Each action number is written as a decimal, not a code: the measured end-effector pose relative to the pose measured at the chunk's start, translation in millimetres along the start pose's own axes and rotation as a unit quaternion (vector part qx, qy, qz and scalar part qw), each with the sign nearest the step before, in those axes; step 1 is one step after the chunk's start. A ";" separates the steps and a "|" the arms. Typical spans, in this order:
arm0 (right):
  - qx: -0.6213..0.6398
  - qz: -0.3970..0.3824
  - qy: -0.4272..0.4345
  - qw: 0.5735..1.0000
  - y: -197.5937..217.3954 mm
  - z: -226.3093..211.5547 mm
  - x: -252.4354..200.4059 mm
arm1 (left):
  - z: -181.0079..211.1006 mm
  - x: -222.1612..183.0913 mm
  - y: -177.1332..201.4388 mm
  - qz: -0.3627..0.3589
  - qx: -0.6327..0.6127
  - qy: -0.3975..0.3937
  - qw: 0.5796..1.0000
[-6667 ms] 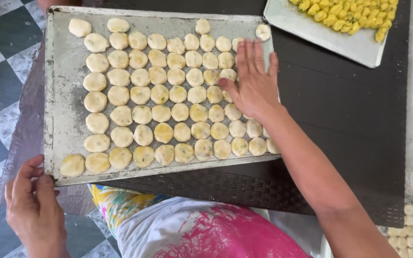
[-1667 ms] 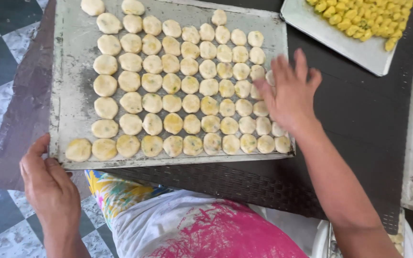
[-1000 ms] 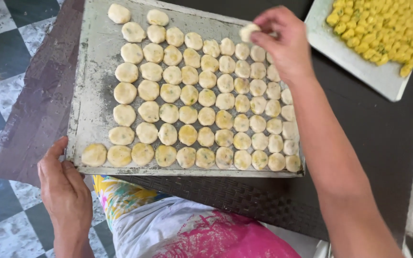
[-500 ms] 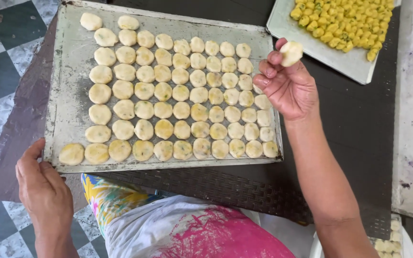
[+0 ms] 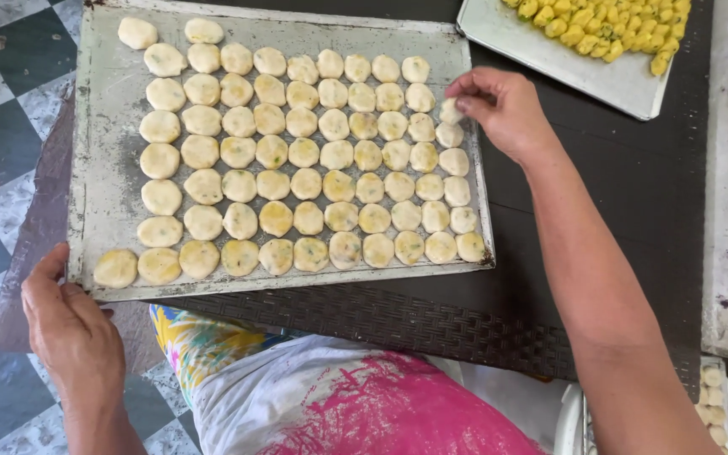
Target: Arranging small dough balls in neat rows on a metal baking tray for production.
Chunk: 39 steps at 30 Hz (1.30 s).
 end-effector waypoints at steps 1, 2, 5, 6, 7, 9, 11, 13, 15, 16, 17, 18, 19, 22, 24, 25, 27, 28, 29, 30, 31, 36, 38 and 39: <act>-0.003 0.026 0.047 0.999 3.0 3.8 7.4 | -0.1 -0.2 0.4 0.000 -0.001 0.006 1.000; -0.007 0.053 0.093 0.994 5.4 7.3 13.8 | -0.5 -0.3 1.1 -0.001 -0.001 0.012 1.000; -0.038 0.025 0.045 0.998 -3.7 19.5 22.5 | -1.8 -0.1 0.1 -0.011 -0.023 0.052 0.998; -0.039 0.025 0.045 0.998 -5.7 21.0 22.2 | -3.3 0.8 0.1 -0.011 -0.024 0.053 0.998; -0.048 0.047 0.103 0.992 -3.9 12.1 19.2 | -2.4 0.6 0.1 -0.008 -0.025 0.041 0.999; -0.057 0.066 0.161 0.983 -6.0 11.0 16.5 | -2.6 0.0 -0.3 -0.007 -0.027 0.031 0.999; -0.107 0.128 0.193 0.967 -2.6 18.6 13.0 | -0.7 0.1 0.1 -0.004 -0.030 0.020 0.999; -0.138 0.141 0.214 0.957 -8.4 26.2 13.2 | -1.1 -0.4 -0.2 -0.007 -0.039 0.026 0.999; -0.170 0.156 0.235 0.944 -10.9 27.8 10.5 | -2.2 -0.8 -1.0 -0.010 -0.049 0.030 0.998; -0.168 0.161 0.225 0.946 -9.9 29.6 9.9 | -2.1 -1.4 -0.7 -0.007 -0.048 0.024 0.999; -0.165 0.166 0.216 0.948 -8.8 31.3 9.4 | -2.1 -1.7 -0.3 -0.004 -0.047 0.017 0.999; -0.166 0.167 0.214 0.948 -8.4 15.4 -6.0 | -1.5 -1.9 -0.5 -0.005 -0.048 0.016 0.999; -0.213 0.140 0.174 0.951 -13.9 4.3 -16.4 | -0.5 -2.5 0.2 -0.004 -0.044 0.012 0.999; -0.283 0.083 0.083 0.952 -33.5 -30.7 -71.4 | -0.2 -4.6 2.0 -0.004 -0.037 0.003 0.999; -0.307 0.059 0.027 0.950 -49.0 -37.0 -117.6 | -1.5 -4.8 -0.7 -0.009 -0.039 -0.005 0.999; -0.316 0.062 0.030 0.946 -58.5 -37.9 -141.8 | -0.8 -5.7 0.2 0.001 -0.022 -0.023 0.999; -0.324 0.066 0.024 0.943 -79.4 -35.0 -178.9 | 1.0 -7.0 -0.2 0.004 -0.008 -0.045 0.999; -0.340 0.056 0.028 0.938 -93.4 -33.1 -191.7 | 5.5 -7.8 1.8 0.015 0.003 -0.067 0.998; -0.355 0.048 0.032 0.933 -107.3 -31.6 -204.0 | 10.3 -8.1 3.6 0.027 0.013 -0.090 0.996; -0.355 0.050 0.024 0.933 -111.9 -31.2 -203.1 | 8.2 -7.4 2.8 0.021 0.010 -0.094 0.995; -0.379 0.052 0.042 0.923 -118.1 -35.1 -202.7 | 9.5 -7.9 2.5 0.023 0.014 -0.115 0.993; -0.449 0.062 0.050 0.890 -131.0 -39.1 -197.2 | 0.8 -6.4 1.7 0.017 -0.004 -0.070 0.997; -0.436 0.052 0.068 0.896 -124.4 -45.7 -198.1 | 6.4 -5.9 2.8 0.024 -0.018 -0.111 0.993; -0.437 0.053 0.068 0.895 -123.4 -47.2 -192.4 | 5.8 -6.1 3.6 0.025 -0.020 -0.111 0.993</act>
Point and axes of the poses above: each hand's wrist, its own x-axis towards the middle knuckle, its own y-axis out of the back of the hand, z = x × y, the point moved 9 cm from there along x, towards the middle knuckle, and after that the axes turned 6 degrees about -z, right-handed, at the moved point
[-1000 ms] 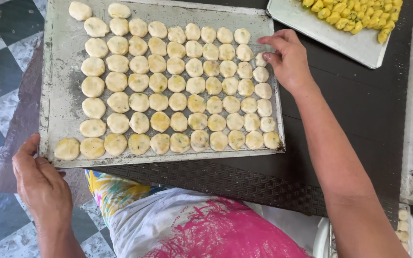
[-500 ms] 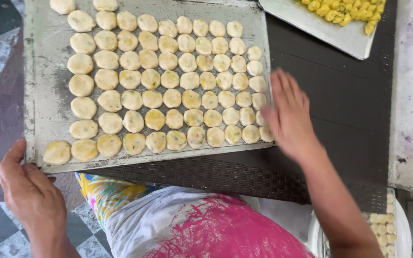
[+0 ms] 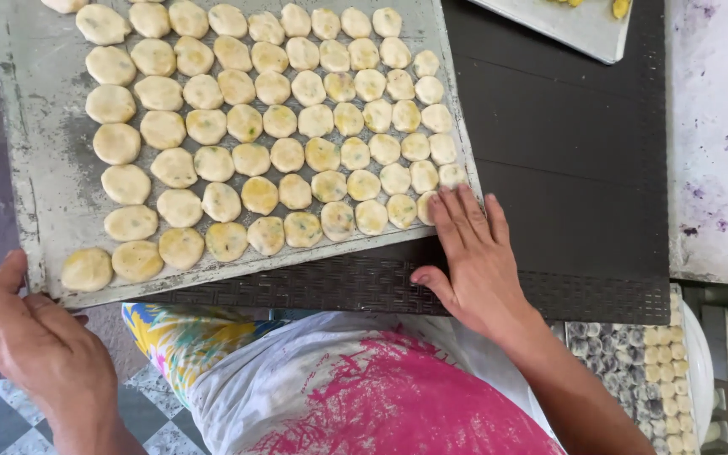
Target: Arranging small dough balls in neat rows on a metal baking tray for production.
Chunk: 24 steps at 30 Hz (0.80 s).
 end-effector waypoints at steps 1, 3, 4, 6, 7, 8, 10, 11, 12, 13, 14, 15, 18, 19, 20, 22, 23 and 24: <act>0.014 0.000 -0.002 1.000 0.5 1.6 6.2 | 0.2 -0.1 0.0 0.000 -0.002 -0.004 1.000; 0.027 -0.002 -0.001 1.000 -5.1 5.4 16.0 | 1.4 -1.7 -0.7 0.000 -0.002 -0.003 1.000; 0.016 -0.009 -0.002 1.000 -12.3 6.4 20.5 | 3.6 -1.0 0.4 -0.001 -0.004 -0.010 1.000; 0.008 -0.014 -0.001 1.000 -17.4 7.5 26.7 | 6.0 -0.2 3.0 -0.001 -0.003 -0.017 1.000; 0.023 -0.017 0.007 1.000 -16.4 7.3 28.2 | 3.9 -0.4 3.8 -0.002 0.005 -0.002 1.000; 0.035 -0.022 0.008 0.999 -14.7 10.1 26.4 | 3.3 0.5 0.3 -0.007 0.006 0.010 1.000; 0.039 -0.011 0.008 0.999 -13.7 10.9 23.8 | 3.4 1.0 0.0 -0.013 0.014 0.017 1.000; 0.044 -0.002 0.012 0.999 -12.5 10.6 23.9 | 1.9 0.9 -0.4 -0.017 0.025 0.027 0.999; 0.044 -0.002 0.014 0.999 -11.2 11.4 22.2 | 2.2 1.4 -0.1 -0.017 0.027 0.029 0.999; 0.057 0.004 -0.014 0.998 -9.4 17.9 20.5 | 3.1 1.8 -0.6 -0.017 0.021 0.025 0.999; 0.073 0.010 -0.040 0.996 -8.9 23.2 18.5 | 3.6 1.6 0.6 -0.019 0.017 0.022 0.999; 0.076 0.008 -0.037 0.996 -9.0 27.3 18.7 | 4.5 1.0 1.2 -0.020 0.020 0.024 0.999; 0.043 0.024 -0.041 0.998 -8.8 38.7 15.0 | 7.5 3.3 -0.3 -0.028 0.003 0.023 0.999; 0.033 0.002 -0.039 0.999 -15.1 41.2 16.4 | 6.8 3.3 -0.8 -0.028 0.017 0.030 0.999; 0.023 -0.020 -0.034 0.999 -21.3 42.7 18.9 | 5.7 2.2 0.6 -0.026 0.033 0.040 0.998; 0.032 -0.014 -0.029 0.999 -11.3 47.6 22.2 | 6.3 2.6 -0.5 -0.024 0.034 0.036 0.998; 0.041 -0.009 -0.021 0.999 -6.6 48.5 24.4 | 5.9 2.1 -0.2 -0.022 0.037 0.034 0.998; 0.042 -0.010 -0.020 0.999 -5.6 48.3 31.2 | 3.4 1.7 -0.5 -0.022 0.038 0.035 0.998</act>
Point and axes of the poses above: each hand's wrist, its own x-axis towards the middle knuckle, its own y-axis out of the back of the hand, z = x × y, the point moved 9 cm from there along x, towards the middle knuckle, and after that the axes turned 6 degrees about -z, right-handed, at the moved point
